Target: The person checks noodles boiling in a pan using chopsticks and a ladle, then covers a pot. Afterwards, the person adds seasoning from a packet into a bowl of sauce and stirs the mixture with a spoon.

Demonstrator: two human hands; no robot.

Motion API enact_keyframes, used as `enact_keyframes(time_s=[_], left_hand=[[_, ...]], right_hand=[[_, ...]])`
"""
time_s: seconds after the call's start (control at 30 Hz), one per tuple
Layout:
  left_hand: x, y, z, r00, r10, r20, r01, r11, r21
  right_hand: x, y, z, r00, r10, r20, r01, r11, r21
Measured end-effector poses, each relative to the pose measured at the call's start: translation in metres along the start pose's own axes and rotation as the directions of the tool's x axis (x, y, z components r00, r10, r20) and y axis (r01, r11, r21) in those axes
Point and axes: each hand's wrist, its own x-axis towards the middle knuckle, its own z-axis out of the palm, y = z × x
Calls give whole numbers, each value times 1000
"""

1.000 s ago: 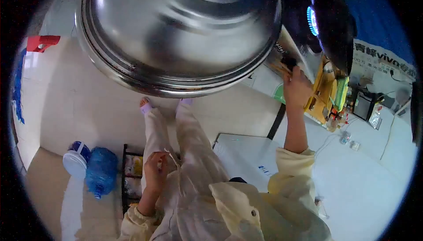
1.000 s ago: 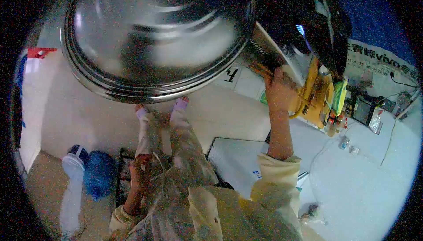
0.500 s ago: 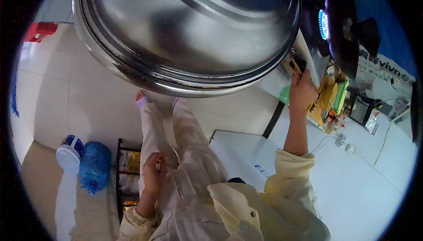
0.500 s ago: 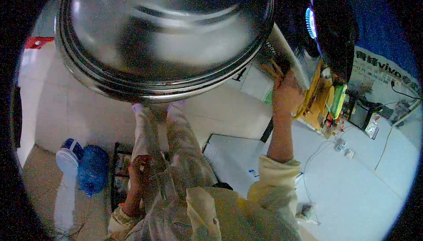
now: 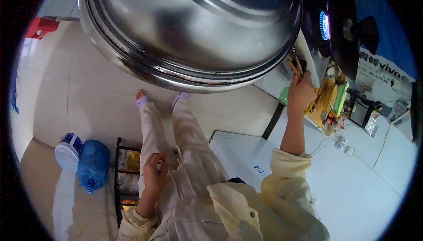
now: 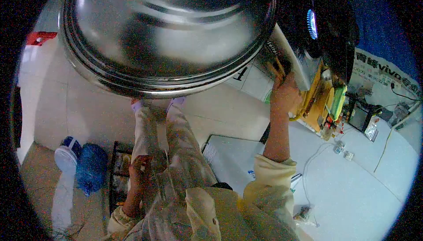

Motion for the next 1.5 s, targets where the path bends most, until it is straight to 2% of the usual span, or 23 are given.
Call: enact_keyframes(time_s=[0.07,0.13,0.33,0.47,0.57,0.63,0.73,0.77,0.83,0.87,0.93,1.07,1.1,1.13,1.17,1.23,1.27,1.3,1.37,1.4,1.43,1.47,1.5], left_hand=[[-1,-3,0,996,-92,1,92,991,-98],[1,7,-3,994,105,26,-108,987,116],[-1,7,-2,998,42,43,-46,996,80],[-1,11,1,995,94,29,-97,990,101],[-3,-3,9,995,-90,-39,83,983,-165],[0,5,6,998,-23,-51,17,992,-126],[6,33,-3,997,74,21,-75,997,14],[9,52,-7,994,107,13,-107,994,27],[11,97,-15,968,251,-1,-240,926,291],[13,113,-21,956,291,32,-287,910,300],[11,137,-28,939,343,17,-329,885,330],[7,184,-29,872,489,5,-464,824,325],[5,194,-24,834,552,5,-525,790,318],[-2,218,-16,846,532,15,-497,779,383],[-2,231,-5,835,551,8,-508,765,396],[2,245,18,766,641,51,-615,706,351],[3,253,34,796,602,65,-593,752,287],[3,261,52,824,561,82,-564,796,221],[3,274,88,742,652,156,-670,717,194],[1,280,101,742,653,152,-671,715,197],[0,287,114,701,664,259,-708,692,142],[0,293,125,649,670,362,-738,670,83],[0,298,134,648,670,362,-738,669,83]], right_hand=[[0,0,0,1000,9,4,-9,1000,4],[0,0,1,1000,18,9,-18,1000,7],[-1,0,2,1000,15,-15,-15,1000,21],[1,-3,0,998,57,33,-56,998,-16],[4,-9,-10,992,95,85,-90,994,-61],[5,-8,-19,984,126,128,-117,990,-72],[1,13,-30,988,89,129,-124,948,294],[-3,23,-35,988,112,109,-141,940,310],[-13,46,-49,982,114,148,-169,876,452],[-16,60,-59,982,142,124,-184,864,469],[-22,89,-78,988,153,17,-102,565,819],[-38,157,-102,962,268,-52,-87,484,871],[-48,171,-104,911,396,113,-216,227,950],[-56,186,-106,836,461,299,-309,-55,950],[-63,202,-107,835,467,290,-291,-73,954],[-76,231,-109,743,513,430,-358,-238,903],[-80,241,-113,744,514,427,-346,-251,904],[-82,252,-117,735,546,402,-292,-279,915],[-81,265,-113,727,577,373,-230,-307,924],[-76,269,-109,692,622,366,-110,-410,906],[-69,273,-105,653,664,366,16,-495,869],[-60,272,-103,609,692,388,11,-496,868],[-50,269,-106,609,692,387,12,-496,868]])
